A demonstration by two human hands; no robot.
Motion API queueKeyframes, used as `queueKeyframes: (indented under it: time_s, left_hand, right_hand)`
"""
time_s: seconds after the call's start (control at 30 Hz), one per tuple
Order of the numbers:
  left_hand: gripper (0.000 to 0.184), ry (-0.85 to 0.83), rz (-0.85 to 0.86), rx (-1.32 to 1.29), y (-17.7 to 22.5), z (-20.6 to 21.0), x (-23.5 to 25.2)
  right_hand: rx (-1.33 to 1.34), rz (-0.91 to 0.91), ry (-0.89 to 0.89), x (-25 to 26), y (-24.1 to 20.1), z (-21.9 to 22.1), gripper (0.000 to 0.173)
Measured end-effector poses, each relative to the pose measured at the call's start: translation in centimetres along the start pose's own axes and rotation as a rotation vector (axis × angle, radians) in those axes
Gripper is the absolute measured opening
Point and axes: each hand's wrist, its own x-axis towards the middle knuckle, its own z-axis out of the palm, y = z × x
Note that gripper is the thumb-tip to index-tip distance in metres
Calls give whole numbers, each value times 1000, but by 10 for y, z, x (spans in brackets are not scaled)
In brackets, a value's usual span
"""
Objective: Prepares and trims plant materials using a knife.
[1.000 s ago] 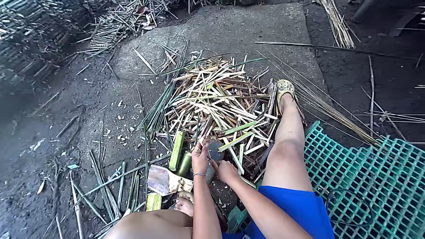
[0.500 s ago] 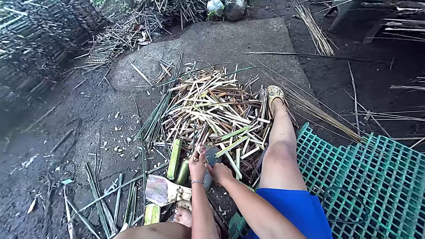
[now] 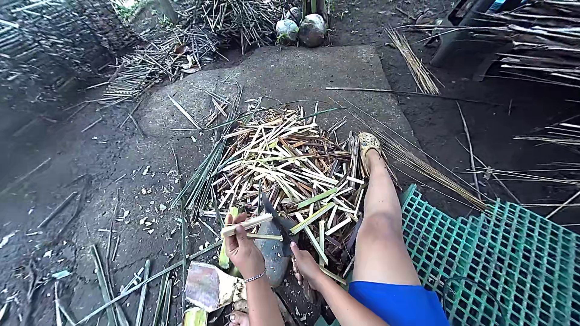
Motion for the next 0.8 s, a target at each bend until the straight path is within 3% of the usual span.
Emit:
queueKeyframes:
  time_s: [0.27, 0.5, 0.67, 0.8]
  left_hand:
    - [27, 57, 121, 24, 25, 5, 4]
    - [24, -91, 174, -121, 34, 18, -1]
    - [19, -259, 61, 53, 7, 21, -12]
    - [22, -247, -143, 228, -25, 10, -23]
  right_hand:
    - [347, -171, 183, -41, -3, -32, 61]
    - [471, -438, 242, -66, -17, -46, 54]
    - [365, -711, 249, -81, -21, -45, 20]
    - [231, -774, 224, -90, -24, -43, 14]
